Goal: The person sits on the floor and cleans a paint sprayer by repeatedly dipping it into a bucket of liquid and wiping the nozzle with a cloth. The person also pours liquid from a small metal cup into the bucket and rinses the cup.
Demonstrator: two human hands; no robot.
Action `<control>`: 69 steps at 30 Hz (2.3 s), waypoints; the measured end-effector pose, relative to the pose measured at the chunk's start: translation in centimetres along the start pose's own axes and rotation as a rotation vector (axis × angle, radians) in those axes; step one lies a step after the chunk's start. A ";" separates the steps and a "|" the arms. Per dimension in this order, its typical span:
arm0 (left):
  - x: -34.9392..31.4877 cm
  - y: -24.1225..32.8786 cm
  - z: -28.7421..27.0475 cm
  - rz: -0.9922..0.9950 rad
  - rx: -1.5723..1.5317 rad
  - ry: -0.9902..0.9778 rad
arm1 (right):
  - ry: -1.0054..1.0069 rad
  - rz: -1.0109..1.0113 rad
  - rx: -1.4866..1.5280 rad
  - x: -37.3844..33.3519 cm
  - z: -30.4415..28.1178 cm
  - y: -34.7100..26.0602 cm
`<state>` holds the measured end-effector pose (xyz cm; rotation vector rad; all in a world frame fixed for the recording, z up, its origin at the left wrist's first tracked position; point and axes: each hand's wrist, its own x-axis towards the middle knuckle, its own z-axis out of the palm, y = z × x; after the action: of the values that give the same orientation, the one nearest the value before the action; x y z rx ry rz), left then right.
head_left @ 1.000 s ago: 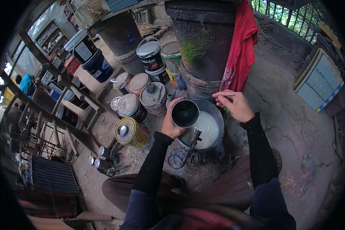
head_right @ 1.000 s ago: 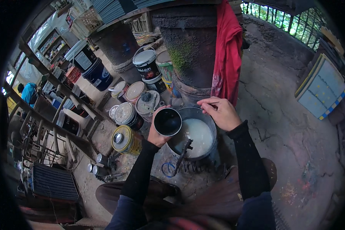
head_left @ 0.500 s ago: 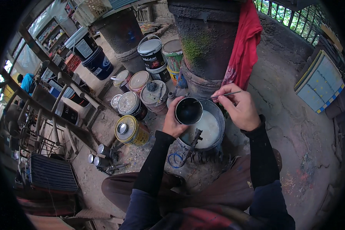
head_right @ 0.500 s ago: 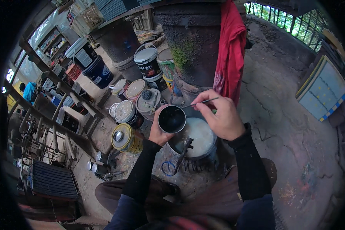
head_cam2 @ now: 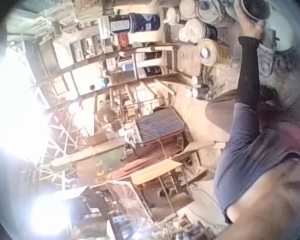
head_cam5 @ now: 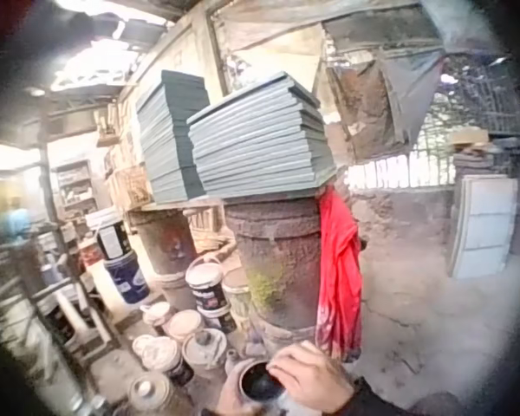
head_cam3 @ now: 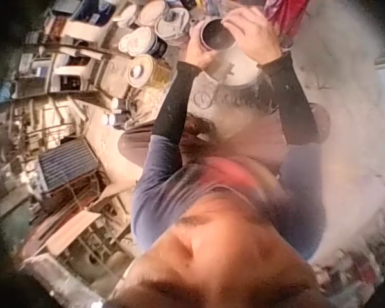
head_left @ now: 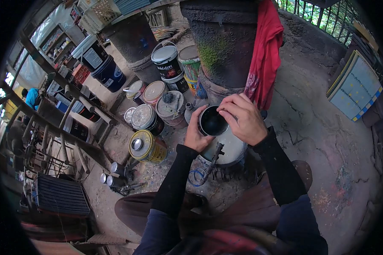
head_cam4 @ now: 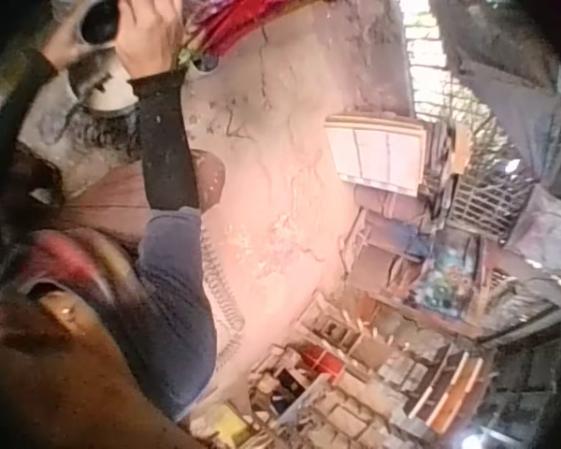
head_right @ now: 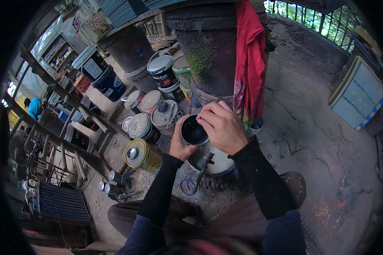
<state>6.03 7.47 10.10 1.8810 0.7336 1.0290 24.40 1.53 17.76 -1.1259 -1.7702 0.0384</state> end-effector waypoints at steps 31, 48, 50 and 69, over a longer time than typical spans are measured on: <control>-0.1 -0.3 0.6 0.047 0.037 0.014 | -0.089 0.038 -0.192 -2.0 2.0 0.9; -0.3 -0.5 0.6 0.019 0.049 0.010 | -0.079 0.050 -0.197 -2.1 2.3 1.0; -0.2 -0.5 0.6 0.049 0.059 0.019 | -0.085 0.040 -0.194 -2.1 2.3 1.1; -0.2 -1.1 0.5 0.031 -0.025 -0.015 | -0.122 0.033 -0.229 -2.2 2.2 1.1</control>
<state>6.29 7.67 8.92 1.8822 0.6816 1.0375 23.64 1.62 14.52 -1.3411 -1.8994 -0.0795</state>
